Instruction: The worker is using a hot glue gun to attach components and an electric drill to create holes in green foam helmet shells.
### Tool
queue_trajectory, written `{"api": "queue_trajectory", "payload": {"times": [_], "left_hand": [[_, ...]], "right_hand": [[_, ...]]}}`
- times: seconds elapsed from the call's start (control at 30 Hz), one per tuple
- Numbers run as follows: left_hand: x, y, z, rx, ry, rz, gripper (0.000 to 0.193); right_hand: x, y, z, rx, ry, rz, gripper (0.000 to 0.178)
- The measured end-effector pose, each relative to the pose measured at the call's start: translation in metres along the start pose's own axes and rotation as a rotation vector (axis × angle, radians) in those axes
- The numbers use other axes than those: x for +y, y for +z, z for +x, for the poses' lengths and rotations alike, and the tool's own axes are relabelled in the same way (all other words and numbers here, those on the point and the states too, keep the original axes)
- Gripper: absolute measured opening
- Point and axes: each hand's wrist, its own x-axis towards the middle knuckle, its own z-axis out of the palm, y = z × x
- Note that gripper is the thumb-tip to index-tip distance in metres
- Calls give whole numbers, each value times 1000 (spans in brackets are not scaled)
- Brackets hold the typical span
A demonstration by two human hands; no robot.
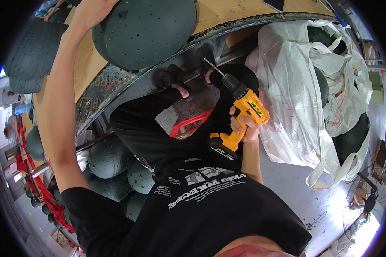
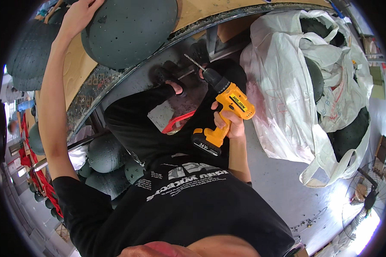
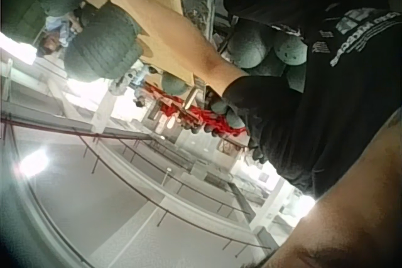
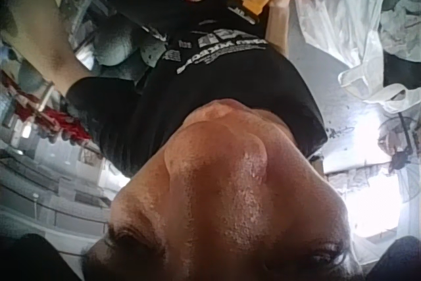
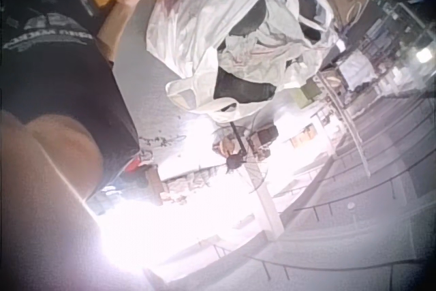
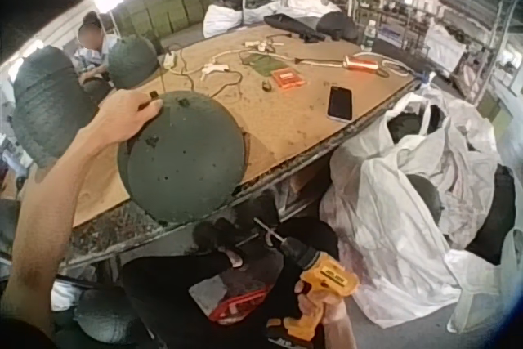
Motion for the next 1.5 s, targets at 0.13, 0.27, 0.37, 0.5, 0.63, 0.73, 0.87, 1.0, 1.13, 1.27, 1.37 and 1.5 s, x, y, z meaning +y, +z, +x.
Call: {"api": "queue_trajectory", "payload": {"times": [0.13, 0.27, 0.37, 0.5, 0.63, 0.73, 0.87, 1.0, 1.13, 1.27, 1.37, 1.5], "left_hand": [[-2, -6, 2, -17, 127, 22, 44], [-3, -12, 2, -7, 241, -103, 44], [-13, -14, 10, -43, 335, -58, 45], [-16, -16, 14, -68, 314, -6, 46], [-10, -4, 15, -124, 278, 36, 47], [1, 0, 14, -190, 207, 44, 47], [4, 7, 17, 47, 317, -70, 47], [20, 30, 31, -23, 114, -270, 52], [17, 60, 37, -44, 156, -422, 54], [13, 61, 41, -82, 116, -392, 54], [12, 64, 46, -89, 109, -358, 56], [12, 64, 44, -124, 105, -347, 56]], "right_hand": [[1, 1, 1, 1, 10, -14, 45], [1, -1, 0, 10, 20, -18, 45], [2, -1, 1, 21, 17, -37, 45], [2, 0, 1, 41, 22, -36, 45], [4, -5, 1, 31, 21, -61, 50], [5, 3, 0, 69, -12, -130, 47], [13, 34, -5, 109, -47, -303, 42], [16, 70, -12, -27, -34, -650, 46], [29, 91, -4, -19, -343, -939, 64], [27, 92, 3, -122, -384, -1307, 67], [32, 93, 6, -77, -405, -1325, 67], [32, 95, 7, -81, -410, -1280, 68]]}}
